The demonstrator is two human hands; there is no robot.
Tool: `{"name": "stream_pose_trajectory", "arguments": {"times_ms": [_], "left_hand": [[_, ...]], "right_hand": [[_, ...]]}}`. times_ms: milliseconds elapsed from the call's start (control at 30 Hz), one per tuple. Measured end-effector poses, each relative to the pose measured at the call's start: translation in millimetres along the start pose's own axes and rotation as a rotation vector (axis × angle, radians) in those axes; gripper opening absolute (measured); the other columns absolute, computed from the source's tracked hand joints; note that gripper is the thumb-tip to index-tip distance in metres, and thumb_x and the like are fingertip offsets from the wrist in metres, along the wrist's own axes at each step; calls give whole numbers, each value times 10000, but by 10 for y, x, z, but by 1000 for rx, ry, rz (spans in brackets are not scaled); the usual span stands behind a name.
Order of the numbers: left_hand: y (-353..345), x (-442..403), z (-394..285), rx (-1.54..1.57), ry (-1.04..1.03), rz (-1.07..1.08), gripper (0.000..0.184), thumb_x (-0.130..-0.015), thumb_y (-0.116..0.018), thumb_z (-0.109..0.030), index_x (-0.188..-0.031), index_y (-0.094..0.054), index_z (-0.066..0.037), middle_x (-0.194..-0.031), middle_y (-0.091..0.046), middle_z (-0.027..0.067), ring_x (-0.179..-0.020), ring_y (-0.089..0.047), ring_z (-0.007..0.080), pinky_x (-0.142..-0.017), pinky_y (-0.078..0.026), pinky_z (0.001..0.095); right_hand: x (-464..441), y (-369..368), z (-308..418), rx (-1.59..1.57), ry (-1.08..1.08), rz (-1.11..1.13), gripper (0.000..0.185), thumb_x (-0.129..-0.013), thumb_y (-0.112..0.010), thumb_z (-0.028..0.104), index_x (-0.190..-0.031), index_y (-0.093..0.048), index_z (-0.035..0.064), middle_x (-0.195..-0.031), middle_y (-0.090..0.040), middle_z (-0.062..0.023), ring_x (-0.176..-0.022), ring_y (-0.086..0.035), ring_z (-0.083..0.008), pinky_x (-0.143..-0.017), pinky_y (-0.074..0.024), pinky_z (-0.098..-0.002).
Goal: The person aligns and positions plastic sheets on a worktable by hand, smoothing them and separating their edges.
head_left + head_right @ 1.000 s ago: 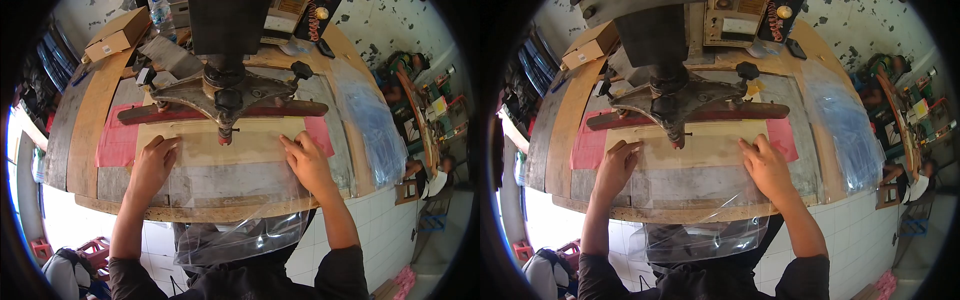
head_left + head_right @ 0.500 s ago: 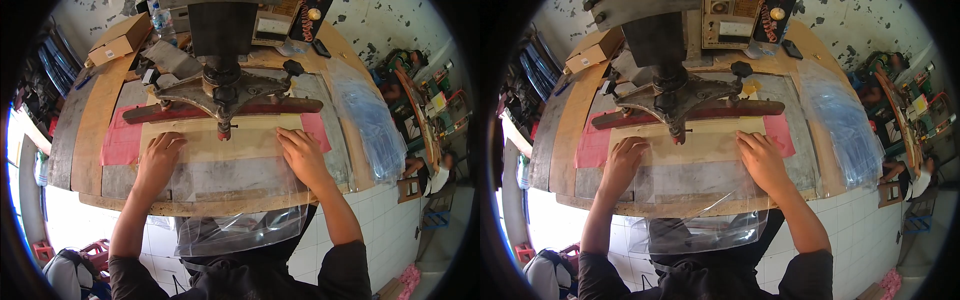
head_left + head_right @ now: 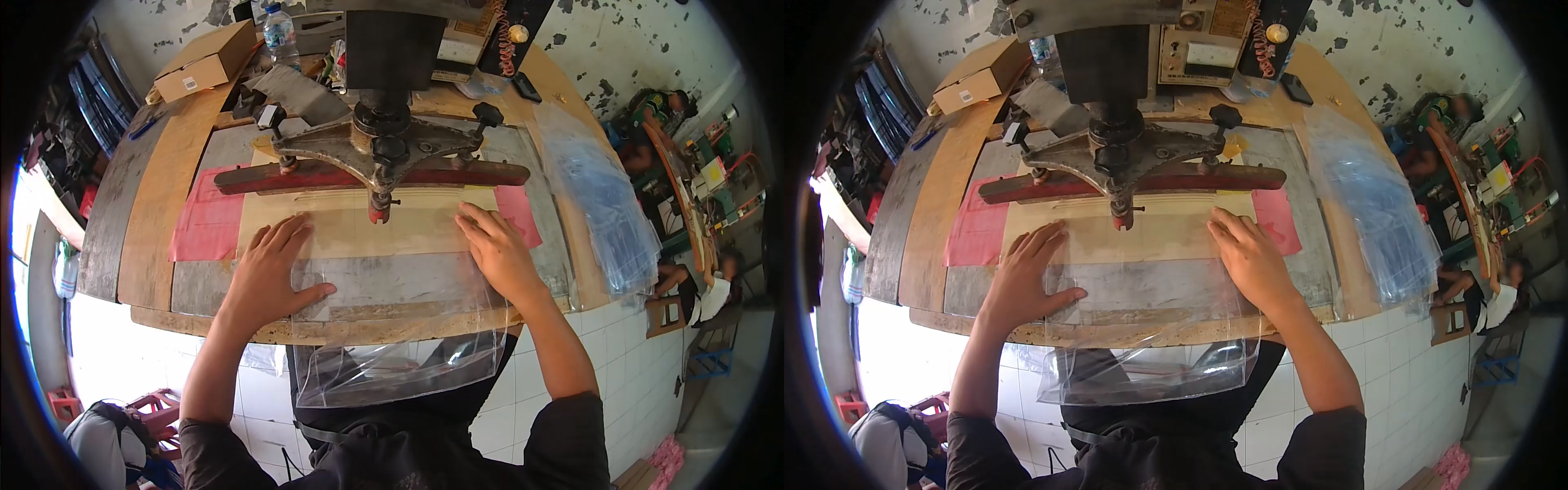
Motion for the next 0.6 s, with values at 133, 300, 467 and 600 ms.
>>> {"name": "stream_pose_trajectory", "arguments": {"times_ms": [133,300,467,600], "left_hand": [[-26,14,8,-9,-21,-8,898,-778,-880,-502,-1441,-580,24,-1567,-537,190,-1451,-499,386,-1222,-380,508],[-21,25,9,-3,-29,-17,880,-787,-871,-501,-1433,-583,22,-1570,-533,188,-1452,-497,384,-1217,-384,507],[-10,32,13,20,-30,-29,873,-792,-868,-500,-1430,-581,21,-1561,-540,181,-1455,-493,377,-1215,-386,505],[22,33,-13,39,-29,-51,843,-795,-873,-479,-1412,-597,25,-1544,-553,175,-1443,-502,376,-1210,-390,504]], "right_hand": [[-8,-33,-21,13,-5,20,384,-922,-696,38,-1301,-698,-23,-1431,-634,-91,-1163,-619,-269,-994,-562,-402],[-54,-7,-36,-57,-31,29,368,-945,-673,26,-1308,-687,-30,-1403,-627,-99,-1172,-607,-287,-1005,-557,-415],[-81,-10,-59,-104,-56,33,359,-954,-682,43,-1307,-683,-25,-1318,-640,-113,-1168,-617,-307,-998,-560,-424],[-190,-80,-261,-332,-187,92,360,-960,-713,78,-1312,-689,4,-1243,-667,-117,-1087,-660,-332,-944,-569,-433]]}}
Point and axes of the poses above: each hand's wrist, its own x-axis away from the middle knuckle, its own y-axis out of the back of the hand, z = x × y, the point moved 9 cm from there along -x, towards the middle knuckle
